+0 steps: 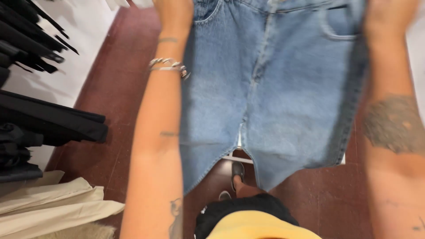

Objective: The person places branded paper bags on a wooden shelf, then unfolds a pair of light-wash denim jeans on a white table. They then move to a clothing rack and arrange several black garments hanging on wooden hangers.

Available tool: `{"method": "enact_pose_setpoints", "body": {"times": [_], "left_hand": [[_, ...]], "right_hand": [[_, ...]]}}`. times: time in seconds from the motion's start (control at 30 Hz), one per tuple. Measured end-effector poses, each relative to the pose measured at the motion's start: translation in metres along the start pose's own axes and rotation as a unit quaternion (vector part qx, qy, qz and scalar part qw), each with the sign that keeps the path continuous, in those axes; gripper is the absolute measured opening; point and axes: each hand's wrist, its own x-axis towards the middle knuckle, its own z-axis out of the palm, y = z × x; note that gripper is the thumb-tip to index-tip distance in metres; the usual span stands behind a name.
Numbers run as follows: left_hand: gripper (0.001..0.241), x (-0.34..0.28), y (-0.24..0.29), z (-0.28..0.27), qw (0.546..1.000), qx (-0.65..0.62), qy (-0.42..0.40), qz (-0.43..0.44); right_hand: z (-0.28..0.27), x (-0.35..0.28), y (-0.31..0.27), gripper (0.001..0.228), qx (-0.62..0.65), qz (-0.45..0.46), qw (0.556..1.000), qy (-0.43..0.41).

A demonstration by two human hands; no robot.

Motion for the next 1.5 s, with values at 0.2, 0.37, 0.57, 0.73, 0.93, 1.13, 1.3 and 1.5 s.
{"method": "enact_pose_setpoints", "body": {"times": [0.2,0.37,0.57,0.73,0.93,1.13,1.3,1.5], "left_hand": [[0.075,-0.087,0.064,0.065,0.900,0.077,-0.421,-0.083],[0.056,-0.152,0.037,0.108,0.947,0.074,-0.309,-0.057],[0.073,-0.150,0.037,0.123,0.927,0.116,-0.349,-0.075],[0.070,-0.149,0.035,0.122,0.926,0.103,-0.354,-0.080],[0.069,-0.144,0.038,0.114,0.921,0.082,-0.370,-0.086],[0.082,-0.140,0.036,0.108,0.918,0.058,-0.384,-0.082],[0.095,-0.134,0.041,0.096,0.918,0.040,-0.384,-0.087],[0.104,-0.131,0.043,0.093,0.917,0.050,-0.386,-0.089]], "right_hand": [[0.151,-0.102,0.024,0.086,-0.104,-0.037,0.973,-0.201],[0.174,-0.135,0.022,0.066,-0.246,-0.079,0.938,-0.233],[0.244,-0.144,0.009,0.024,-0.059,-0.342,0.929,-0.127],[0.249,-0.146,-0.001,0.015,-0.228,-0.293,0.918,-0.136],[0.227,-0.148,-0.009,0.033,-0.308,-0.191,0.913,-0.186],[0.203,-0.135,-0.015,0.039,-0.226,-0.037,0.923,-0.309],[0.219,-0.127,-0.008,0.038,-0.208,-0.034,0.935,-0.285],[0.262,-0.107,0.034,0.020,-0.296,-0.172,0.934,-0.100]]}}
